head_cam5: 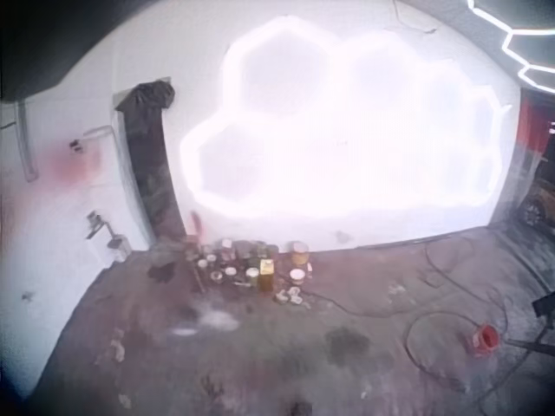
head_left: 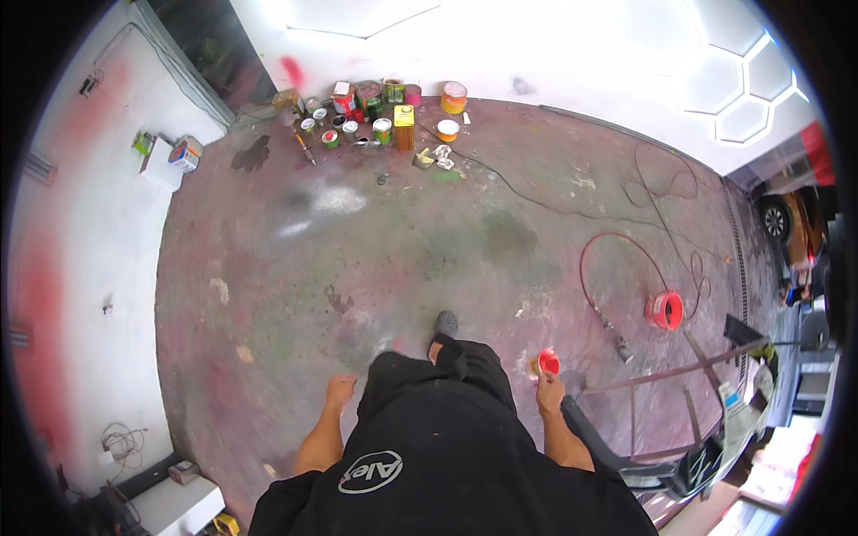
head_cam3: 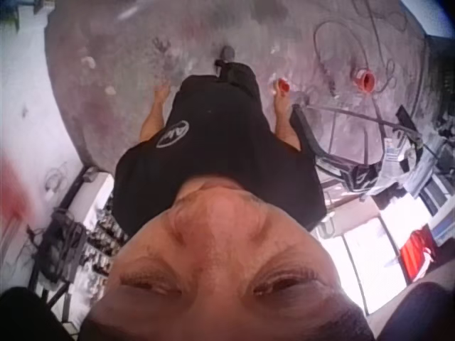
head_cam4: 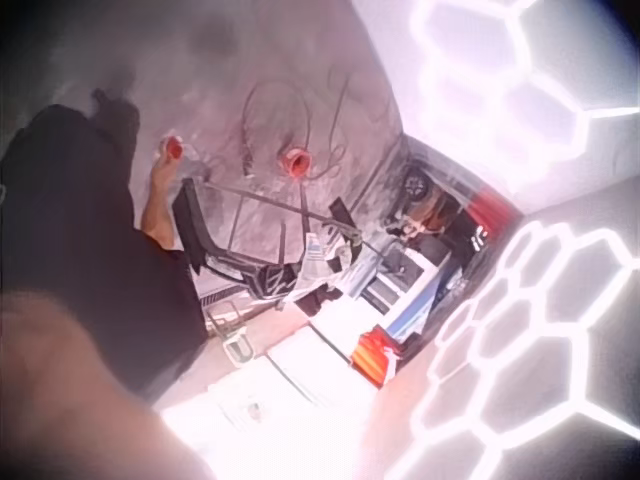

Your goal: The person uses a spray gun to apply paint to a car bumper, then walks to a paint mixing area. They scrape yellow paint from a can onto a card, pick up a red paint cup, and pour some of its contents into a drain. They then pick up a black paint can and a red lid.

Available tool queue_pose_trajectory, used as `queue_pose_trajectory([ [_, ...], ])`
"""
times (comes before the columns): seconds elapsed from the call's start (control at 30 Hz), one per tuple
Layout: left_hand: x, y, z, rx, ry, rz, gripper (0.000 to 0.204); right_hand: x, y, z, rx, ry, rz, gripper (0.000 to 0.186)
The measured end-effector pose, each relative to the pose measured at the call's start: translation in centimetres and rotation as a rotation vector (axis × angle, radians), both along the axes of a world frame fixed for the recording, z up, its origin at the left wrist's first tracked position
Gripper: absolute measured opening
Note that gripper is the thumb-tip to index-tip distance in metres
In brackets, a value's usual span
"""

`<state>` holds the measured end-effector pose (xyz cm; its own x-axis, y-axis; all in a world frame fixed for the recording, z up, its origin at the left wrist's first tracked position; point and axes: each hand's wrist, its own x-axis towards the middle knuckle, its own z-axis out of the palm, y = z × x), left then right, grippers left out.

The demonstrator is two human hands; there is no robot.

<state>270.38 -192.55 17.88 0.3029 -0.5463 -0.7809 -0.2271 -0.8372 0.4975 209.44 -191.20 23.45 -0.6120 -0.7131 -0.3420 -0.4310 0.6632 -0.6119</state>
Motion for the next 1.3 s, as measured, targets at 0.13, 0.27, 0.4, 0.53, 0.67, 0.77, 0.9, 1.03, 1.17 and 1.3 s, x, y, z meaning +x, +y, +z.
queue_pose_trajectory([
  [0.13,-1.1,-0.8,-1.8,-0.131,0.034,-0.073,0.030,-3.2,-18.3,1.3,-0.061,0.020,0.069,0.035],
  [0.27,-3.5,-6.2,-2.1,-0.244,-0.114,0.002,0.034,-1.8,-36.0,2.7,-0.070,0.037,0.189,0.036],
  [0.4,-4.3,-19.2,-4.8,-0.251,-0.119,0.006,0.036,0.5,-51.3,1.6,-0.131,0.037,0.219,0.035],
  [0.53,-0.6,-37.3,-4.8,0.049,0.039,0.138,0.035,3.8,-63.2,-0.2,-0.020,0.063,0.294,0.034],
  [0.67,6.0,-53.1,-6.6,-0.033,-0.171,0.209,0.035,7.7,-74.3,-0.3,0.031,0.007,0.329,0.034],
  [0.77,8.6,-68.0,-1.3,-0.220,-0.164,0.203,0.045,10.5,-80.9,-1.0,0.037,-0.012,0.318,0.035],
  [0.9,8.8,-83.4,8.0,-0.364,-0.069,0.293,0.044,16.0,-93.3,1.6,0.050,-0.019,0.328,0.035],
  [1.03,8.2,-89.3,8.4,-0.318,-0.146,0.128,0.044,18.5,-103.6,-3.0,0.089,-0.089,0.388,0.038],
  [1.17,3.5,-94.9,9.6,-0.250,-0.014,0.162,0.044,21.2,-114.1,-8.5,0.062,-0.033,0.512,0.039],
  [1.3,2.2,-99.6,3.7,-0.122,0.054,-0.086,0.049,25.1,-123.1,-17.6,0.022,-0.057,0.436,0.039],
])
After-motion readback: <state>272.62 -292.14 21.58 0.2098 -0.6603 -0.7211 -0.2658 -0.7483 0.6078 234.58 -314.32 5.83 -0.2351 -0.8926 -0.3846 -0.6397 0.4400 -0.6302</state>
